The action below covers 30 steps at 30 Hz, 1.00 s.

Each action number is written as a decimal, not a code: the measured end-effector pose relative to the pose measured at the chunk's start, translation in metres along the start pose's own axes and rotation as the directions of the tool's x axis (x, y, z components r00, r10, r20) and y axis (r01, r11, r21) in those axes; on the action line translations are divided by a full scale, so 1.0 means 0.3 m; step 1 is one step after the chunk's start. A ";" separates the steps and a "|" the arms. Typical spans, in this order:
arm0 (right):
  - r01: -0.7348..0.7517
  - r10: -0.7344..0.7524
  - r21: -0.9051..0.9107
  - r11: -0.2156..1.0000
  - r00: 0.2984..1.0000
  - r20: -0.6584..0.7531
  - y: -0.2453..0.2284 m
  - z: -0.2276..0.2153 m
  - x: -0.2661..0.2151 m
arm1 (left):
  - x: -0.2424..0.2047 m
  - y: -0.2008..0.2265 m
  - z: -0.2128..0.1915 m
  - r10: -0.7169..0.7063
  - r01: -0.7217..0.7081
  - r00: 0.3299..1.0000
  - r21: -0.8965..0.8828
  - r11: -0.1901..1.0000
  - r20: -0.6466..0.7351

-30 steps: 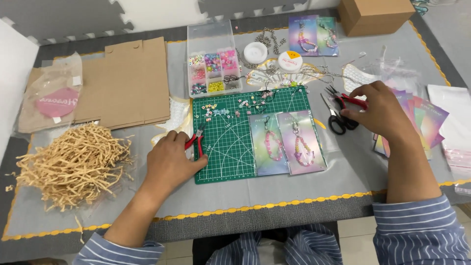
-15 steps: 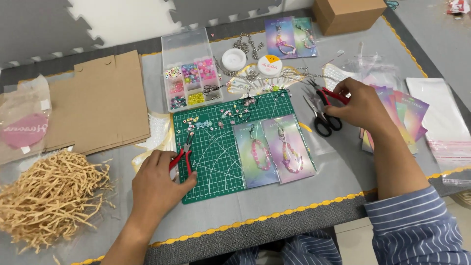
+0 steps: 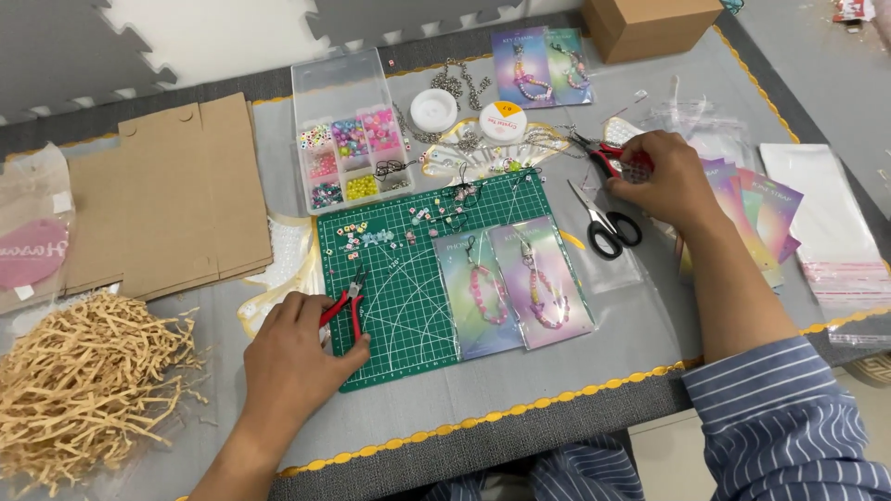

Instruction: The person places beaded keychains and phone straps onto decorative cards and inserts them into plastic sleeves, using pliers and scissors to adjust components.

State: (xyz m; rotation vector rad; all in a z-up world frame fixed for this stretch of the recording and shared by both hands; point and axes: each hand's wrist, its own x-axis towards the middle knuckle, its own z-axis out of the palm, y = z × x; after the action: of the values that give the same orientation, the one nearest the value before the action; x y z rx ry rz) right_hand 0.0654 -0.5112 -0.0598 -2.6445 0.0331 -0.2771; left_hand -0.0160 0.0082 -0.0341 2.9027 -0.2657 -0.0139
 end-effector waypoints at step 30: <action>0.395 -0.396 -0.148 0.907 0.918 0.020 -0.297 0.109 0.055 | 0.007 0.050 -0.149 0.122 -0.120 0.992 -0.097 0.988 0.016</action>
State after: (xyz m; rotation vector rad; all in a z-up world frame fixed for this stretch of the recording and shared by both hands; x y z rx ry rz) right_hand 0.0859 -0.4184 -0.0437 -2.7807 -0.5052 -0.4375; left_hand -0.0154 0.0035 0.0128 2.7871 -0.4326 -0.0379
